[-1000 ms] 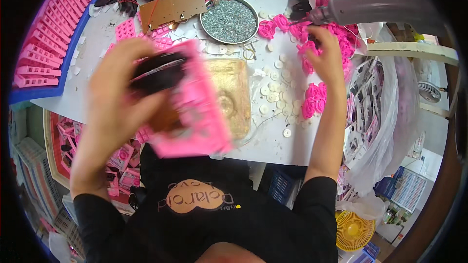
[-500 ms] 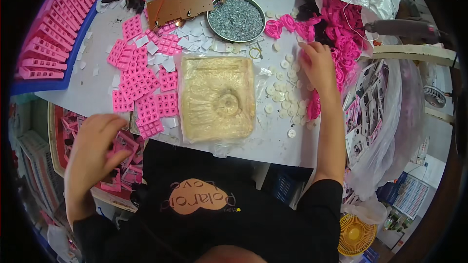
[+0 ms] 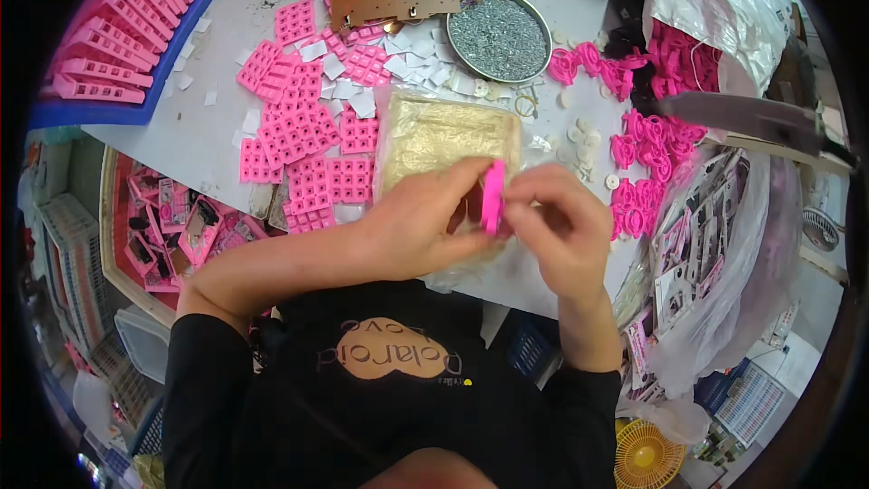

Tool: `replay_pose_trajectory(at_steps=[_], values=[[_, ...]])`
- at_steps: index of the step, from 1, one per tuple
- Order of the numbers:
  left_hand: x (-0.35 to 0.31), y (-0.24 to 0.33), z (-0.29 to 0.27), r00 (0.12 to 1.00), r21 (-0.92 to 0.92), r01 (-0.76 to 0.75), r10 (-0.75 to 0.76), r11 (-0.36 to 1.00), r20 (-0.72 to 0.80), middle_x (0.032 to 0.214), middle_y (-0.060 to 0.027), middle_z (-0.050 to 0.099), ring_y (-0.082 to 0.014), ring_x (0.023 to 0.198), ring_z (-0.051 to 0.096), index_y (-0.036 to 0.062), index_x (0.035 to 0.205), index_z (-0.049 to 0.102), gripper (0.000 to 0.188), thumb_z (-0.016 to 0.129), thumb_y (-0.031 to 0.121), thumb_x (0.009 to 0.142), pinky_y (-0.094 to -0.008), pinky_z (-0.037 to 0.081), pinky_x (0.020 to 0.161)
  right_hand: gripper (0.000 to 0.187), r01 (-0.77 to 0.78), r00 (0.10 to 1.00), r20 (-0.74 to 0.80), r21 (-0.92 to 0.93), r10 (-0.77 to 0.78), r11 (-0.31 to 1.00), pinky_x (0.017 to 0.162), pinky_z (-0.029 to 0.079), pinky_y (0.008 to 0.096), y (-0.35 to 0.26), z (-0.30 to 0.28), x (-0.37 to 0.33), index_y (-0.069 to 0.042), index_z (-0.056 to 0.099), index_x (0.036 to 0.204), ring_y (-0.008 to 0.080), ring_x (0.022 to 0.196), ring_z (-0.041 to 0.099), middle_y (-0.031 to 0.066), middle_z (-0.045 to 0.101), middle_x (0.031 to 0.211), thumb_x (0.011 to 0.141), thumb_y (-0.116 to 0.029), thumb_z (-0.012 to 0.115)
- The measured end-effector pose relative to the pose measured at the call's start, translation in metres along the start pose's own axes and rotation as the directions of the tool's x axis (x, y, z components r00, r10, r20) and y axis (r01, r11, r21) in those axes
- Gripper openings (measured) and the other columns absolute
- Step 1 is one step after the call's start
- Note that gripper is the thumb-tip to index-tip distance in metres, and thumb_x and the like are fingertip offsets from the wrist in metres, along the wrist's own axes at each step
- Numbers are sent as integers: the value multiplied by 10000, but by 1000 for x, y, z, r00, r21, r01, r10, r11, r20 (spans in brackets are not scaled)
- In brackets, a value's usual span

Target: Assembling a pink toy bank by installing internal electronic components, plastic buttons, and a decorative front cover using an electric screwdriver.

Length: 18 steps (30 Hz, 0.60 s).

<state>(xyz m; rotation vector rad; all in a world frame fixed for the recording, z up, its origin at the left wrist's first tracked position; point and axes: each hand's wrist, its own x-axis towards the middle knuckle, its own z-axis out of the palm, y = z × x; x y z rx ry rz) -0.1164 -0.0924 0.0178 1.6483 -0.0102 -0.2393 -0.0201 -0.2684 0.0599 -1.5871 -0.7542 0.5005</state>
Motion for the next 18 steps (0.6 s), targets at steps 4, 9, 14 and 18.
replay_pose_trajectory(at_steps=[4,9,14,18], values=[[-10,-10,-13,878,-314,167,4,935,479,881,-43,606,-168,745,606,15,1159,557,256,583,198,981,-305,499,678,197,220,946,296,-277,-135,935,587,527,282,-14,-7,-6,-14,716,1017,180,677,656,93,663,818,825,5,758],[-18,2,-31,873,-29,292,-255,956,415,775,-103,621,-206,624,605,-7,1064,609,320,559,305,1010,-354,489,600,118,133,977,212,-604,-2,786,556,499,366,10,-3,-1,-57,689,909,267,639,642,101,662,785,827,-90,767],[-26,-13,-20,945,623,-229,324,748,-42,1133,-181,610,-340,962,633,7,1198,610,424,732,256,877,-406,504,761,112,90,993,118,-880,31,467,578,507,393,44,13,12,-61,657,826,293,647,657,110,669,760,817,-123,750],[-20,-24,-10,937,699,-279,346,659,47,1234,-151,561,-310,1124,550,17,1210,619,519,772,313,812,-427,447,910,111,110,967,192,-907,166,408,601,510,437,32,11,21,-62,621,803,331,678,658,117,648,751,817,-144,695]])
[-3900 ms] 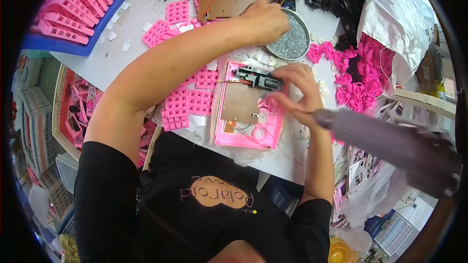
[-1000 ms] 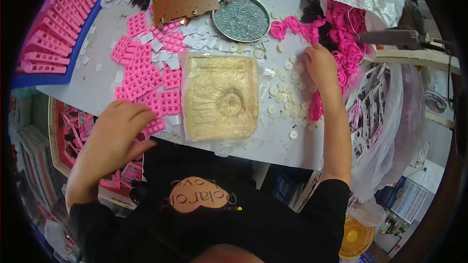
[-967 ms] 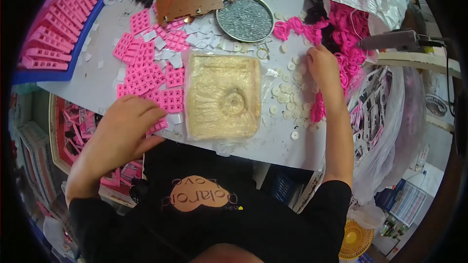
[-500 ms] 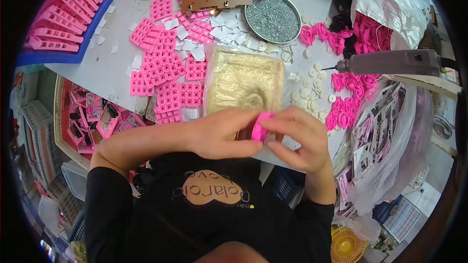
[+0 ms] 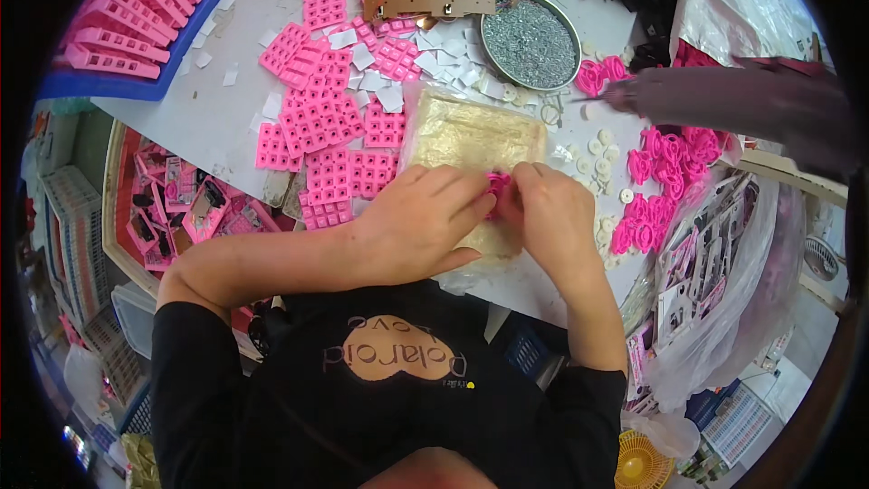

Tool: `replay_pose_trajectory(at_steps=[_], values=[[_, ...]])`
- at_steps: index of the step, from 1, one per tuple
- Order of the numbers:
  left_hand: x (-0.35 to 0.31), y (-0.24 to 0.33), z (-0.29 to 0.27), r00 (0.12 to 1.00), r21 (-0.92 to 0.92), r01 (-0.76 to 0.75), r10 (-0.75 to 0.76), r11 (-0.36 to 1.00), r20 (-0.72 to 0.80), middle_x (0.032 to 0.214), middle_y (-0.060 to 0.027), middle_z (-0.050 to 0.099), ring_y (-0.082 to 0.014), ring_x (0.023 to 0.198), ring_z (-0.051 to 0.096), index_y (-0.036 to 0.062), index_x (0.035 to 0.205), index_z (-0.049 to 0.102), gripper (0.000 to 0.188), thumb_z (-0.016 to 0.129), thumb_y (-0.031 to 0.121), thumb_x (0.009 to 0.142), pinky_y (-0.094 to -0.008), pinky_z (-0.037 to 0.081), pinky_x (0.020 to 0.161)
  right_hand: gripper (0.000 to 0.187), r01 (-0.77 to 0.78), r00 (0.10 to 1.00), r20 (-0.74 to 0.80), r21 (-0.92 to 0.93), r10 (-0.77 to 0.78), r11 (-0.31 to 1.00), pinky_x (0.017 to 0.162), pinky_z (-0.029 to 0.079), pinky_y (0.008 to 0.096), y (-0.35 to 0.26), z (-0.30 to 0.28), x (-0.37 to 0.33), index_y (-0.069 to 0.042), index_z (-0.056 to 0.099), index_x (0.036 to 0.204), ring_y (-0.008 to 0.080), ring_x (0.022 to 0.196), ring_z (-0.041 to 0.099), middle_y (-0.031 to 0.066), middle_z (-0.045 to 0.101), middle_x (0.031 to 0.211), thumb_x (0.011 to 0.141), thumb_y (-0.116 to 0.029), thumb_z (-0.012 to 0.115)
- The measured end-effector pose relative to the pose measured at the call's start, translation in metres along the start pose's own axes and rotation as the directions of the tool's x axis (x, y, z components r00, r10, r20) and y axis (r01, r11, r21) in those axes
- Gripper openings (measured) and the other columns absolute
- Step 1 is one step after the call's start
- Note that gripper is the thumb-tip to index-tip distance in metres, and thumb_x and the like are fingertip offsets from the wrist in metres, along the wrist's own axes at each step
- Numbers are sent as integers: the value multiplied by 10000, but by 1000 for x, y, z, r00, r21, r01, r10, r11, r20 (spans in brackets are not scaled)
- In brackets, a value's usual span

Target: Assembling a pink toy bank by installing internal electronic components, plastic buttons, and a decorative front cover using an electric screwdriver.

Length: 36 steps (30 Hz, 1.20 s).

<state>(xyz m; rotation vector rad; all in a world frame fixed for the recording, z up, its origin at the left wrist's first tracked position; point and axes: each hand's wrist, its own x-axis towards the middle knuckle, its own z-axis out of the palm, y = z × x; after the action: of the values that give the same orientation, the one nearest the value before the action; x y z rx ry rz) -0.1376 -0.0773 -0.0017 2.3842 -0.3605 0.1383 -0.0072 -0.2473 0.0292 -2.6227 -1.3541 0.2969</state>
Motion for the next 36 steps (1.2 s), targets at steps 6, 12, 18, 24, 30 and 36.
replay_pose_trajectory(at_steps=[6,12,18,24,30,36], values=[[-4,4,6,968,171,-135,93,976,232,1235,-99,565,-267,1219,492,23,1244,609,602,752,402,798,-431,372,1018,92,249,956,164,-8,-244,968,640,532,449,7,-7,29,-61,634,799,343,713,665,124,652,753,790,-146,669],[-4,0,15,974,128,-152,127,980,187,1299,-139,551,-320,1276,487,0,1309,567,656,761,365,800,-453,361,1107,136,209,909,370,-6,-192,978,678,540,458,8,-11,44,-93,711,877,339,774,686,130,697,804,759,-148,674],[13,-38,-60,974,-375,-213,228,902,-6,1384,-192,514,-363,1308,489,16,1451,454,790,810,237,781,-458,396,1098,300,90,987,108,259,-121,962,619,504,399,12,-23,22,-60,650,1006,299,677,636,114,624,722,771,-178,794],[35,-134,-313,460,601,521,394,606,-796,1455,-226,496,-401,1354,453,15,1422,493,724,701,458,888,-494,371,1126,296,27,998,-62,421,0,907,545,460,282,29,-32,-16,-14,639,1028,147,599,562,61,570,699,773,-43,788],[35,-266,-517,-300,-298,875,-55,381,-952,1519,-304,409,-429,1352,463,69,1470,465,933,698,668,794,-482,422,1091,264,59,997,-65,414,-35,908,556,475,328,27,-33,-17,-39,670,993,200,603,592,73,611,718,775,-104,803],[31,-347,-614,327,295,881,-26,369,-945,991,-208,736,-325,917,706,89,1094,748,374,664,385,882,-489,553,832,215,116,991,-107,341,-84,933,577,501,353,33,-40,-29,-59,684,982,236,629,621,86,631,732,797,-116,777]])
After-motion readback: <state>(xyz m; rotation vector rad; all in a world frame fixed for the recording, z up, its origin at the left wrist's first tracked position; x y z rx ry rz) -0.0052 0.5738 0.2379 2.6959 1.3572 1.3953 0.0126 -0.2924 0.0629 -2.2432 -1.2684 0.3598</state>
